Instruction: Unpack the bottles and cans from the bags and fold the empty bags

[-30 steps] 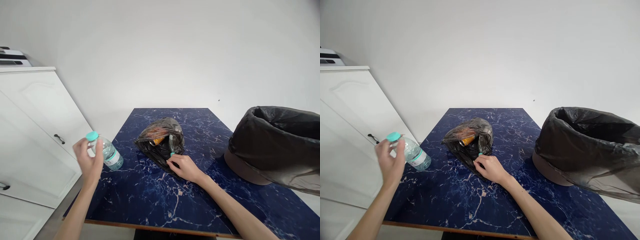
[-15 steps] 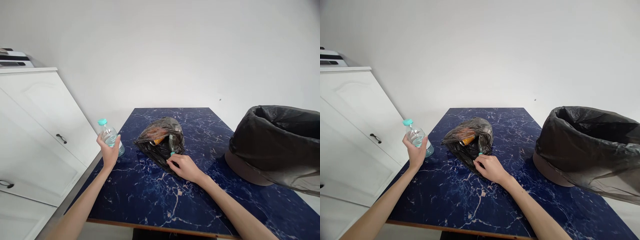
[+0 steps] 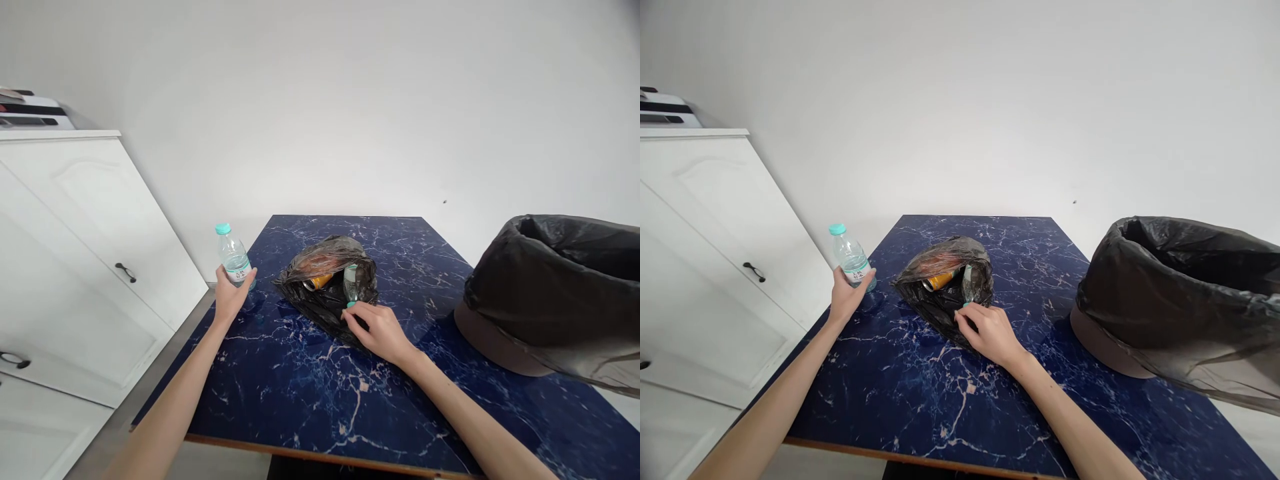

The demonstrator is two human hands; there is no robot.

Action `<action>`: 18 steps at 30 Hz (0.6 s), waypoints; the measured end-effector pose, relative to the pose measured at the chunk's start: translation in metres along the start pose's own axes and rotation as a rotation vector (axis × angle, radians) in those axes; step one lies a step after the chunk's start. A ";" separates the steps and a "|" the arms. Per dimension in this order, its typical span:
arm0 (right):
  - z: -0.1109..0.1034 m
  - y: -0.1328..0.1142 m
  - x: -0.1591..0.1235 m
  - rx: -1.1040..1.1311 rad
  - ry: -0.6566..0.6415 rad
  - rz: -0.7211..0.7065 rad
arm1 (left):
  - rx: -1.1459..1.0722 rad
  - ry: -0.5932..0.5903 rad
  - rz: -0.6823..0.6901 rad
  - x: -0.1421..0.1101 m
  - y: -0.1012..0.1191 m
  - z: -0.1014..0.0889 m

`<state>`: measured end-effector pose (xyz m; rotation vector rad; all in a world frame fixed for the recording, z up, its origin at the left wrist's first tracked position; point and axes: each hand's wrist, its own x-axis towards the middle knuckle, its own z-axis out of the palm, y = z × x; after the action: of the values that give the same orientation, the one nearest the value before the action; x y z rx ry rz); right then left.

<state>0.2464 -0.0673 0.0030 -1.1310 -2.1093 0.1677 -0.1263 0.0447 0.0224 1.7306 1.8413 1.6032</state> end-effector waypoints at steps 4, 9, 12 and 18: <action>-0.005 0.003 0.001 -0.106 0.170 0.137 | 0.045 0.259 0.246 -0.003 0.012 -0.006; -0.005 0.011 0.000 -0.243 0.245 0.286 | 0.066 0.358 0.622 -0.019 0.031 -0.009; 0.000 0.016 -0.001 -0.290 0.195 0.338 | 0.051 0.189 0.810 -0.043 0.052 0.001; 0.007 0.016 -0.003 -0.253 0.012 0.267 | 0.039 -0.481 1.112 -0.093 0.095 0.024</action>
<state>0.2529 -0.0582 -0.0103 -1.5596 -2.0020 0.0173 -0.0196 -0.0375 0.0334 3.0574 0.6538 1.1209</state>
